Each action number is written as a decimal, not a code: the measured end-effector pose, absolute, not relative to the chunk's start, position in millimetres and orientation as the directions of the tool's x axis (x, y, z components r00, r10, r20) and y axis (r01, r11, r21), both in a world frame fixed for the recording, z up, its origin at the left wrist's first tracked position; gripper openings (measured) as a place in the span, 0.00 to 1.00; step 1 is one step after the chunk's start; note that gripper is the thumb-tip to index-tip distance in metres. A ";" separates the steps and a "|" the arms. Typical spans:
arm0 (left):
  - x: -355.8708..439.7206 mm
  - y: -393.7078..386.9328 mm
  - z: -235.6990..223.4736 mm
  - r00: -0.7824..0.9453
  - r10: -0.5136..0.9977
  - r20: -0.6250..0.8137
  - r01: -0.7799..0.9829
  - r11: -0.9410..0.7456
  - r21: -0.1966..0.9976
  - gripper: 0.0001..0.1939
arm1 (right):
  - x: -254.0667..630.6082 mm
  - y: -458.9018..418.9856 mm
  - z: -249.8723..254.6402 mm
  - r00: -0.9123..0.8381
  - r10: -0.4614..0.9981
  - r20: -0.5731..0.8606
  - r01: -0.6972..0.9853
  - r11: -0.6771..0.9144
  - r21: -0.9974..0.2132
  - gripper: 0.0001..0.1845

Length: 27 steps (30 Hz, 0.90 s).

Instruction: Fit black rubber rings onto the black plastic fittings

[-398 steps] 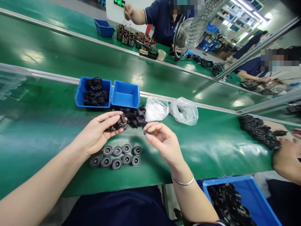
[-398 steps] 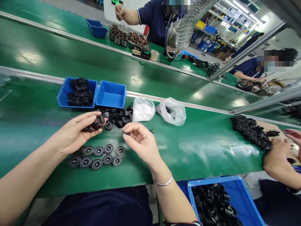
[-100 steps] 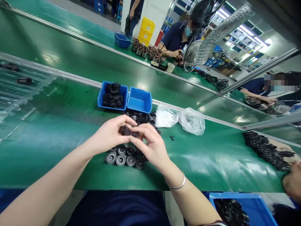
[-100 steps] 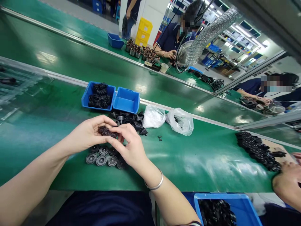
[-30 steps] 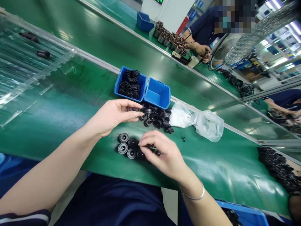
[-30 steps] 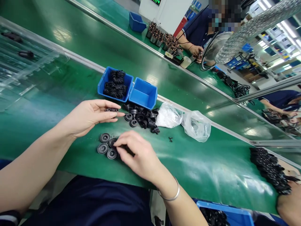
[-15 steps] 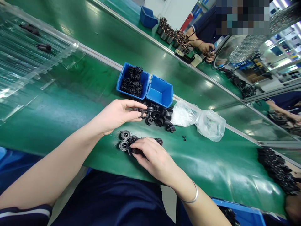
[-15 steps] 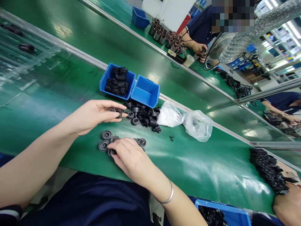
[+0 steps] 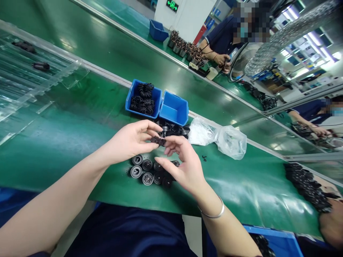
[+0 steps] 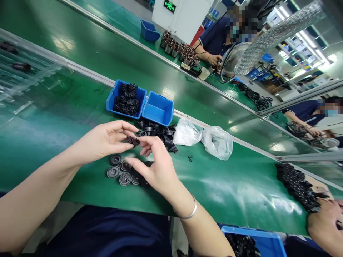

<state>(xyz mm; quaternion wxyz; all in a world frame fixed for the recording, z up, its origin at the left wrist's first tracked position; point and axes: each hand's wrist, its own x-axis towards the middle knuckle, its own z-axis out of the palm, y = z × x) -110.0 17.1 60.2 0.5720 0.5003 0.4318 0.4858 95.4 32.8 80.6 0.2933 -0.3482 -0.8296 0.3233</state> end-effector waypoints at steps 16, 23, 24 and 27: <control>-121.4 21.0 70.3 -0.048 0.992 -0.116 -0.379 0.089 0.921 0.14 | 78.3 46.7 73.0 -0.558 0.779 0.287 0.123 0.420 -0.899 0.06; -123.8 22.0 65.9 -0.104 0.991 -0.085 -0.379 0.040 0.925 0.12 | 63.4 36.2 65.8 -0.878 0.444 0.178 0.206 0.686 -0.698 0.11; -123.5 21.8 66.1 -0.104 0.991 -0.089 -0.375 0.044 0.926 0.12 | 61.8 35.9 64.3 -0.887 0.433 0.163 0.213 0.695 -0.687 0.11; -123.3 21.7 67.5 -0.090 0.992 -0.093 -0.369 0.053 0.928 0.12 | 60.3 35.1 62.3 -0.903 0.409 0.129 0.228 0.711 -0.665 0.14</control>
